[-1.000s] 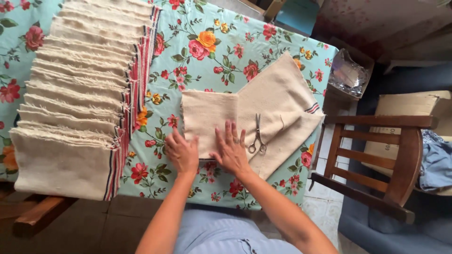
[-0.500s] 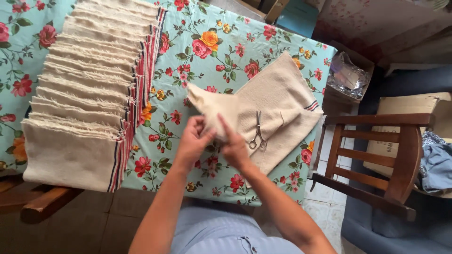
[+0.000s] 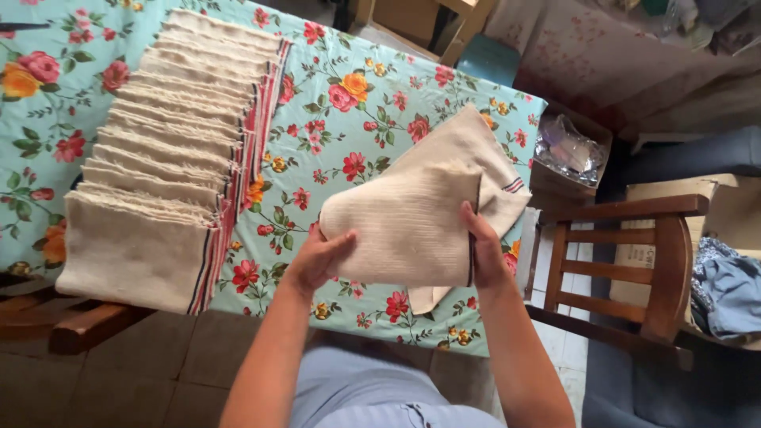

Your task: Cutting fabric into smaller pieces and folding them into a neat stack

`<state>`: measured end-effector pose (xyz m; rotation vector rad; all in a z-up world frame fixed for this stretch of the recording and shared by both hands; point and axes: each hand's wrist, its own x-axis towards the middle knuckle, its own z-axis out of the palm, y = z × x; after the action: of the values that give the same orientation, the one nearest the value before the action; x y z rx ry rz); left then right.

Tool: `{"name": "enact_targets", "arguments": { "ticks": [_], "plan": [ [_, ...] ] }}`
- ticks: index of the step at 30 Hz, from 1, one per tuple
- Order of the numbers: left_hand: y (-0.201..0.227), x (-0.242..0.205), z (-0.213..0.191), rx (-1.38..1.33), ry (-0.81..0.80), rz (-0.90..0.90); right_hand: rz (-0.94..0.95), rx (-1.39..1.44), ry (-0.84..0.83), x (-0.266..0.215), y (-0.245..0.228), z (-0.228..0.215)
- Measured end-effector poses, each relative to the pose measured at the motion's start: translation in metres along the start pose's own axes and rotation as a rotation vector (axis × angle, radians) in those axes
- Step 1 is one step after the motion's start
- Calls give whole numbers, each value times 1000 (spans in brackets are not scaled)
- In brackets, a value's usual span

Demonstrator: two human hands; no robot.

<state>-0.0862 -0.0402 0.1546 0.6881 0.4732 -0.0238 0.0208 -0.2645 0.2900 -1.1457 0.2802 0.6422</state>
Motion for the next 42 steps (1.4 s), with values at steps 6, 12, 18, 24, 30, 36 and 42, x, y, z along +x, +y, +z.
{"name": "enact_targets", "arguments": {
  "ticks": [6,12,18,24,30,36,42],
  "plan": [
    [66,-42,-12,167,-174,-43,25,212,-104,5,56,-64],
    [56,-42,-50,162,-20,-86,28,158,-186,10,89,-31],
    [114,-68,-97,433,28,10,39,-88,-139,33,169,-27],
    [186,-96,-143,638,12,91,-108,1,-43,5,211,118],
    [254,-106,-251,1007,78,198,-262,-172,73,40,333,210],
    [276,-108,-335,1319,245,121,-358,-461,59,79,428,237],
    [213,-53,-443,1346,321,263,-526,-849,226,57,425,256]
  ]
}}
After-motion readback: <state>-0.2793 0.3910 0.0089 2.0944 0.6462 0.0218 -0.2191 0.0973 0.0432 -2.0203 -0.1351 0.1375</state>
